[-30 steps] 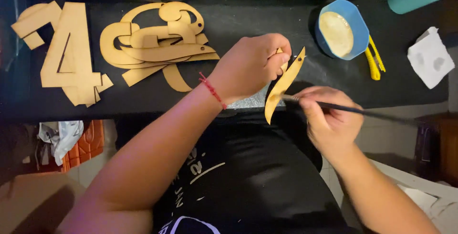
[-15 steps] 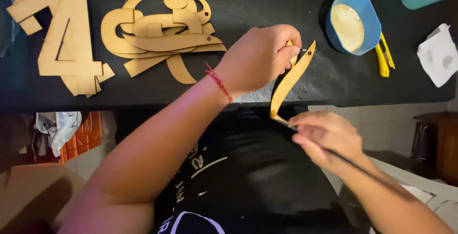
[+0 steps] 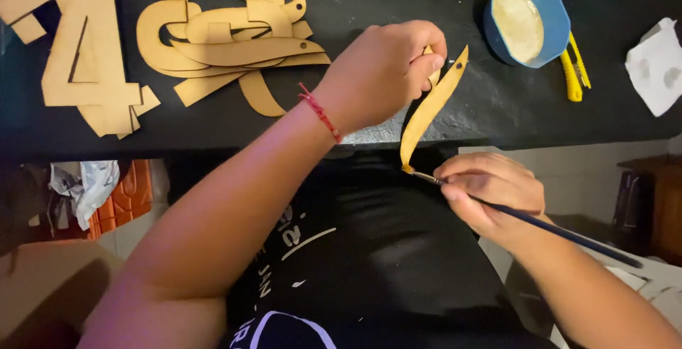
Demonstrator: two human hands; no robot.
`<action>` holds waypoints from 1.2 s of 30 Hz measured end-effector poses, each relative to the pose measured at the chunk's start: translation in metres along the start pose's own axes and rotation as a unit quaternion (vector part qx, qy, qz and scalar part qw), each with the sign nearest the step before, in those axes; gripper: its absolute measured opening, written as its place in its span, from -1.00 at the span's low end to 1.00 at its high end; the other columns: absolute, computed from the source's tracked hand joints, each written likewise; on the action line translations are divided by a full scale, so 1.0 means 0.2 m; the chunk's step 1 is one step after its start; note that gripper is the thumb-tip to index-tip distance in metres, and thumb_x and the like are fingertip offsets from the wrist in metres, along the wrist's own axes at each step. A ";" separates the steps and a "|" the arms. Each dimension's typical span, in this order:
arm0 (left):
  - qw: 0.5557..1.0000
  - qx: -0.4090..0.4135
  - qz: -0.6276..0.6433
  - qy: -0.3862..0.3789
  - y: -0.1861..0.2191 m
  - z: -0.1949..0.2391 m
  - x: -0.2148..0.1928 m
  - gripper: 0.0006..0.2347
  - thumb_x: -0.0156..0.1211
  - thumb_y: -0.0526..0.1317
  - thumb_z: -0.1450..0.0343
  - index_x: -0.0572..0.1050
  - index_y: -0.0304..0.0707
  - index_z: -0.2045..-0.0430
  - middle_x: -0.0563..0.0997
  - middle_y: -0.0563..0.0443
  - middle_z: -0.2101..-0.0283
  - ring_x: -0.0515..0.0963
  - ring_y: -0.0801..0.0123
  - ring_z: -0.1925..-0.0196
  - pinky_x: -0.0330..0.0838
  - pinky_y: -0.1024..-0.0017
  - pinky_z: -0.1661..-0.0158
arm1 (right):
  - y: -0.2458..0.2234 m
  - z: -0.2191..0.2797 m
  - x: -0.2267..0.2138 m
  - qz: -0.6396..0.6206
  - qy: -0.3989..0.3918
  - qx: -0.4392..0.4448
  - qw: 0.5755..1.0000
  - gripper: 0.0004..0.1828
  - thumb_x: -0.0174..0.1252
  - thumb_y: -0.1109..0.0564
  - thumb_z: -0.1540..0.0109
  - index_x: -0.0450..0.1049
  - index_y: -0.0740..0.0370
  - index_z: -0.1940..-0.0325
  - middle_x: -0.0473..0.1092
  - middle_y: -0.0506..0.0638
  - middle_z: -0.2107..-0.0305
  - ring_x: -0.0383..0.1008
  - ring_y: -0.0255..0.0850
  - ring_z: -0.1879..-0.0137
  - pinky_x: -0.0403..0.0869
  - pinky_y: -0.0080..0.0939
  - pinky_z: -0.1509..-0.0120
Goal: Painting the edges and surfaces of laser-cut wooden numbers and shapes with yellow paint using a brush.
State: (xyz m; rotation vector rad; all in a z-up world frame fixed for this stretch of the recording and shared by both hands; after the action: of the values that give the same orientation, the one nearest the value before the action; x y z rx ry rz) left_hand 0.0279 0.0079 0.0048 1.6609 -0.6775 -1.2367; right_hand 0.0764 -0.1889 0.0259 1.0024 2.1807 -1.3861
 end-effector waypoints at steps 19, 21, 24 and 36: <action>0.999 0.041 0.000 0.029 -0.02 0.00 0.02 -0.88 -0.10 -0.27 -0.37 0.42 -0.12 0.56 0.58 0.26 0.64 0.53 0.51 0.57 0.37 0.40 0.33 | 0.04 0.17 0.03 0.103 -0.058 -0.172 0.978 -0.68 0.16 0.23 -0.24 0.19 0.25 0.52 0.44 0.23 0.34 0.57 0.04 0.29 0.52 -0.19 0.29; 0.998 0.049 0.007 0.032 -0.03 -0.01 0.03 -0.89 -0.09 -0.28 -0.37 0.41 -0.12 0.56 0.58 0.26 0.64 0.53 0.51 0.58 0.37 0.41 0.32 | 0.03 0.16 -0.02 0.089 -0.046 -0.175 0.979 -0.68 0.17 0.23 -0.22 0.19 0.25 0.53 0.45 0.25 0.35 0.59 0.06 0.27 0.57 -0.16 0.26; 0.999 0.034 0.007 0.027 -0.02 -0.01 0.02 -0.89 -0.09 -0.26 -0.37 0.41 -0.11 0.54 0.58 0.26 0.63 0.54 0.51 0.56 0.37 0.41 0.30 | 0.01 0.08 -0.05 0.080 -0.009 -0.164 0.983 -0.70 0.17 0.27 -0.20 0.19 0.29 0.54 0.46 0.30 0.40 0.60 0.14 0.27 0.57 -0.07 0.25; 0.998 0.045 -0.018 0.031 -0.02 -0.01 0.02 -0.88 -0.08 -0.25 -0.39 0.45 -0.10 0.50 0.60 0.30 0.63 0.53 0.48 0.57 0.33 0.31 0.14 | -0.04 0.02 -0.03 0.044 -0.038 -0.041 0.997 -0.85 0.11 0.23 -0.24 0.42 0.34 0.42 0.49 0.15 0.34 0.56 -0.03 0.24 0.53 -0.15 0.11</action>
State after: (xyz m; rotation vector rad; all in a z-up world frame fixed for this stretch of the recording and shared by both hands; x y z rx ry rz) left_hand 0.0310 0.0067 -0.0016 1.7859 -0.6757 -1.1904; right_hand 0.0750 -0.1974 0.0322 0.9880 2.0949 -1.2648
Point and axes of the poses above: each hand's wrist, its own z-axis away from the middle knuckle, its own x-axis out of the palm, y = z × x, the point moved 3 cm from there along -z, towards the middle knuckle
